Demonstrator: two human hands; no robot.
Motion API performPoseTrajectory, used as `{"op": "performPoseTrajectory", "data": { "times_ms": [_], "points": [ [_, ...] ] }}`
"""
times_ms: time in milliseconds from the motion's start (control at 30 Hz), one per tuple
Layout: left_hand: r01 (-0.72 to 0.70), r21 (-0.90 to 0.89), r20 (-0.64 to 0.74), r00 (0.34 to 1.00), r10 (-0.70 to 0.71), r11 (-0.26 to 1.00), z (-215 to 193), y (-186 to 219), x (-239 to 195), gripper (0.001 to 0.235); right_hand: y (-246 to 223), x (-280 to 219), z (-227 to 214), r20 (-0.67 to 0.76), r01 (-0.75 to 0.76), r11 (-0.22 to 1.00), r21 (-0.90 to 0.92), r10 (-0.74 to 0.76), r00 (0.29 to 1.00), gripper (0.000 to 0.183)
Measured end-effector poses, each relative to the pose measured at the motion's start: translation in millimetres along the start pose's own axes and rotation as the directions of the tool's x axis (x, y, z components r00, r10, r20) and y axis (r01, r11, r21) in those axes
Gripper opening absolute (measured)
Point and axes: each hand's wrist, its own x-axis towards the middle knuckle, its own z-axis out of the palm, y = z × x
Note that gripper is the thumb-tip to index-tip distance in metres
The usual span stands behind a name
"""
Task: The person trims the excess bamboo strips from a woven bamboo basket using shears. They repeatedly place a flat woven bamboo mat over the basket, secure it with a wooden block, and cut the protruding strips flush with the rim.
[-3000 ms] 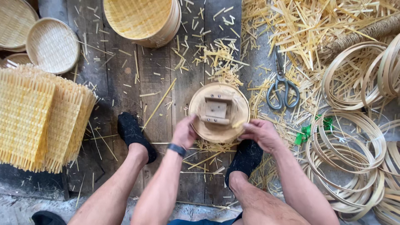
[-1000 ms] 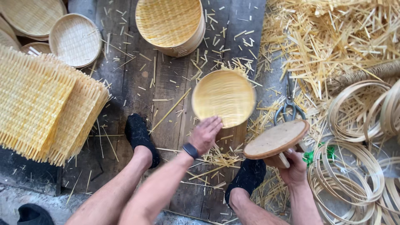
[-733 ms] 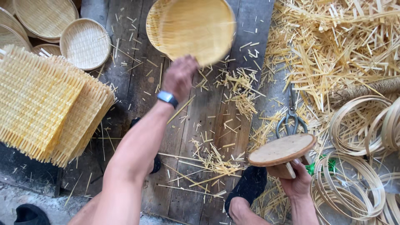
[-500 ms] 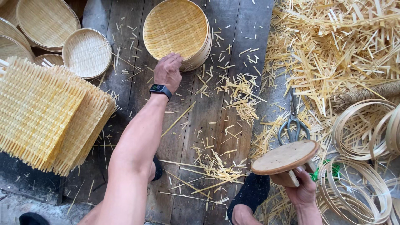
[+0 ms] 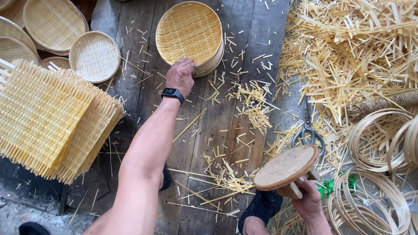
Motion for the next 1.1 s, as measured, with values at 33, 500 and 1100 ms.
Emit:
{"op": "performPoseTrajectory", "data": {
  "times_ms": [33, 500, 1100],
  "points": [
    [0.024, 0.001, 0.019, 1.0, -0.024, 1.0, 2, -1, 1, 0.032, 1, 0, 1, 0.016, -0.004, 1.0, -0.013, 0.004, 1.0, 0.047],
    [0.854, -0.483, 0.849, 0.403, -0.341, -0.195, -3, 194, -182, 0.051, 6, 34, 96, 0.386, -0.212, 0.973, 0.093, 0.161, 0.908, 0.068],
    [0.713, 0.543, 0.049, 0.501, -0.864, 0.444, -278, -159, -191, 0.086, 48, 13, 78, 0.005, -0.12, 0.881, -0.457, 0.138, 0.99, 0.033]
  ]
}}
